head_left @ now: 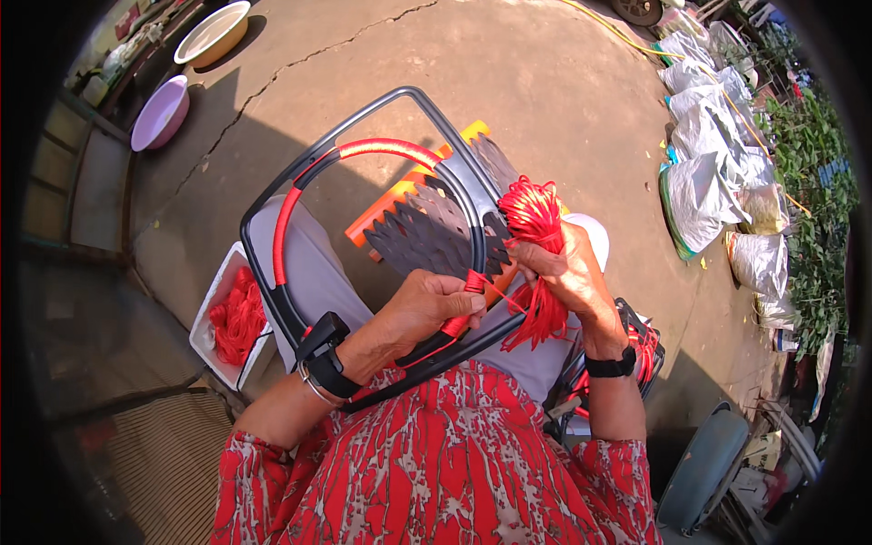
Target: Wrapping a black and orange circular frame with red rope or twine by hand.
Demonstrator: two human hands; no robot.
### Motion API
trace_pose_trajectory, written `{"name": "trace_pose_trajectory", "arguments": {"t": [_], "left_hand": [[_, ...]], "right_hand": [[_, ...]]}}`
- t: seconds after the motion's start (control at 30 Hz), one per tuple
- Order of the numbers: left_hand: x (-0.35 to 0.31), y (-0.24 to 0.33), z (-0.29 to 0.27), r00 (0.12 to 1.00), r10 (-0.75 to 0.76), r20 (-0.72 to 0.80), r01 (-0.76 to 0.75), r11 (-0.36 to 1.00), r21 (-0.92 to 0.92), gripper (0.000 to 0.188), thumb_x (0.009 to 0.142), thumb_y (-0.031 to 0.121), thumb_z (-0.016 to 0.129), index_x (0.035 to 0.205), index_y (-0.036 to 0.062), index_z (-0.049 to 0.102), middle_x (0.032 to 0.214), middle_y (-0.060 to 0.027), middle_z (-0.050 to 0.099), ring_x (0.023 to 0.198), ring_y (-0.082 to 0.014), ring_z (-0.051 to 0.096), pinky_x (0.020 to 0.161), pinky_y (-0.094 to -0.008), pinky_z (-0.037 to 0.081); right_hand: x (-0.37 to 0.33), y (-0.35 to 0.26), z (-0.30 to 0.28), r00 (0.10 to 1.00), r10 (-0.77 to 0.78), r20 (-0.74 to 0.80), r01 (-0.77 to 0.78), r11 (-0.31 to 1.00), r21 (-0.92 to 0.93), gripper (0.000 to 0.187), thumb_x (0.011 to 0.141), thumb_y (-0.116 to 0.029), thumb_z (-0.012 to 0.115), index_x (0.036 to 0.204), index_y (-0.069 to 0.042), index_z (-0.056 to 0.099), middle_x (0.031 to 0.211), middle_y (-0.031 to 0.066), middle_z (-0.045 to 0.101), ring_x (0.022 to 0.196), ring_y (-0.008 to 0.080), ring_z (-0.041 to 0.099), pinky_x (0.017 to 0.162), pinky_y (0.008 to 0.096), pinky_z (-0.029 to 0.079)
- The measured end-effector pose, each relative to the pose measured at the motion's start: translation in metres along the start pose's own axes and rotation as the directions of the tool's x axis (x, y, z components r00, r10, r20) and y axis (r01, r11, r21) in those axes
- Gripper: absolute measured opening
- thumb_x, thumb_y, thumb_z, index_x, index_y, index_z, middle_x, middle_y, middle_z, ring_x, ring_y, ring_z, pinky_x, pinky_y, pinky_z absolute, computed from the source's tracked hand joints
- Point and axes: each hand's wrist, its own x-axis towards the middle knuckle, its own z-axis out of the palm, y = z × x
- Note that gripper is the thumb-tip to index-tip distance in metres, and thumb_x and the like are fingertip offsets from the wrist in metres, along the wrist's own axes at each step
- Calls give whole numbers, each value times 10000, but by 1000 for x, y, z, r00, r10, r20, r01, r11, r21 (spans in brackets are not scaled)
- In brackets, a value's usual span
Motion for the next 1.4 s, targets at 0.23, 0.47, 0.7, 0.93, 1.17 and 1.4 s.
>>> {"name": "trace_pose_trajectory", "arguments": {"t": [0.23, 0.47, 0.7, 0.93, 1.17, 1.4], "left_hand": [[-15, -12, 0, 999, 16, -47, -11, 995, 99, 210, 908, 166, 667, 964, -34, 697, 814, -59, 686, 717, -101, 631, 690, -231, 506], [-5, 0, -7, 997, -63, 32, 63, 998, 12, 236, 917, 161, 649, 1055, -30, 666, 869, -76, 683, 766, -117, 642, 709, -244, 519], [14, 10, -8, 994, -12, 113, 27, 991, -131, 284, 950, 223, 606, 992, -57, 638, 808, -113, 656, 720, -153, 635, 656, -265, 528], [11, 13, -4, 997, -15, 72, 14, 1000, 19, 285, 954, 241, 603, 919, -39, 647, 745, -92, 658, 671, -137, 627, 607, -240, 510], [-4, -10, 2, 999, 38, -5, -38, 999, 5, 241, 960, 223, 590, 900, 1, 661, 749, -74, 688, 632, -78, 601, 544, -201, 456], [2, 3, -4, 998, -36, 51, 40, 996, -80, 273, 968, 232, 573, 1009, -31, 630, 883, -122, 695, 745, -149, 656, 669, -259, 532]], "right_hand": [[-3, -5, 3, 998, 62, 0, -62, 997, 36, 119, 837, -127, 673, 870, -23, 625, 629, -8, 543, 593, 75, 494, 549, 264, 389], [-3, -1, 3, 997, 77, 2, -77, 997, 6, 134, 842, -126, 674, 913, -18, 638, 657, -15, 554, 611, 69, 493, 552, 264, 387], [0, 0, 5, 998, 51, 24, -52, 998, 40, 138, 849, -130, 674, 917, -15, 637, 660, -20, 555, 613, 63, 489, 551, 263, 385], [1, 5, 6, 998, 58, 5, -58, 996, 66, 141, 847, -131, 682, 921, -16, 648, 650, -22, 557, 599, 65, 486, 547, 259, 386], [-2, 5, 6, 996, 94, 5, -94, 994, 48, 146, 836, -139, 688, 903, -13, 658, 658, -3, 581, 607, 77, 517, 560, 274, 409], [0, 13, 5, 994, 103, -22, -104, 994, -46, 195, 812, -182, 706, 874, -4, 652, 675, 19, 606, 638, 95, 545, 585, 288, 430]]}}
